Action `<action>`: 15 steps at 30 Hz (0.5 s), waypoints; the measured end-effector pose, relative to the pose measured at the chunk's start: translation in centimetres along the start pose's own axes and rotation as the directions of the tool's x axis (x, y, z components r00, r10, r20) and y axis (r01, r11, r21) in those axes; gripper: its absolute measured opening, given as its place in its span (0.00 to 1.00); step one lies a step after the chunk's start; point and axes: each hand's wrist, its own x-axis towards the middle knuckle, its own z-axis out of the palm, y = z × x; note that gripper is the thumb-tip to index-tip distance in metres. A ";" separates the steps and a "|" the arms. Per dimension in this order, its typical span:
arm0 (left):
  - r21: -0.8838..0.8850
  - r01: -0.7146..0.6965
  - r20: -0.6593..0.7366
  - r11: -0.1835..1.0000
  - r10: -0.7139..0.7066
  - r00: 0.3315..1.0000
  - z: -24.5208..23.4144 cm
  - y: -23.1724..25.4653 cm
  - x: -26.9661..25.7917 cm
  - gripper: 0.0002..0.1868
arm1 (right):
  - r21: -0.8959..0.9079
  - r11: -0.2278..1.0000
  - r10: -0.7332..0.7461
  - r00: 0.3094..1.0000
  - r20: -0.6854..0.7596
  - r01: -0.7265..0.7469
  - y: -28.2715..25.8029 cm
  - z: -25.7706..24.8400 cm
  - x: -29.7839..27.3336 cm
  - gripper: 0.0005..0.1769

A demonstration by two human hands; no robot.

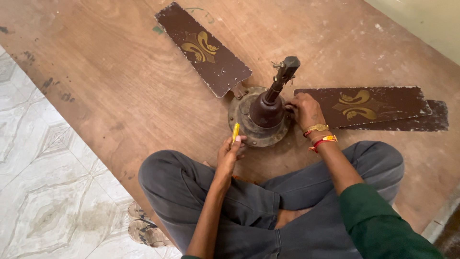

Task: The person sits on the floor and uses a yellow screwdriver to tighten screws on the central hub of a ceiling fan. They adjust the fan blades and continue securing the hub components.

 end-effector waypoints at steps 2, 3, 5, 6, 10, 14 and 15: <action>0.014 -0.001 -0.005 1.000 0.001 1.000 0.0 -0.2 0.2 0.25 | 0.002 1.000 0.010 1.000 0.002 -0.010 0.1 0.1 0.1 0.05; 0.021 0.000 -0.006 1.000 0.001 1.000 0.1 -0.2 0.2 0.26 | 0.005 1.000 0.010 1.000 0.009 -0.010 0.1 0.0 0.2 0.05; 0.027 -0.001 -0.008 1.000 0.001 1.000 0.2 -0.2 0.3 0.26 | -0.005 1.000 0.028 0.999 0.034 -0.028 0.1 -0.1 0.4 0.05; 0.031 -0.002 -0.011 1.000 0.002 1.000 0.2 -0.1 0.3 0.26 | -0.019 0.999 0.047 0.998 0.051 -0.046 0.0 -0.1 0.5 0.06; 0.042 0.009 -0.009 0.999 -0.008 1.000 0.2 0.6 -0.3 0.26 | -0.069 0.995 0.081 0.994 0.072 -0.076 -0.9 -0.3 0.8 0.10; 0.050 0.012 -0.013 0.999 -0.011 1.000 0.4 1.4 -0.6 0.26 | -0.115 0.989 0.093 0.995 0.037 -0.088 -1.9 -0.4 0.4 0.09; 0.048 0.012 -0.014 0.999 -0.011 1.000 0.5 1.5 -0.6 0.26 | -0.137 0.989 0.064 0.998 0.025 -0.060 -2.0 -0.3 0.3 0.09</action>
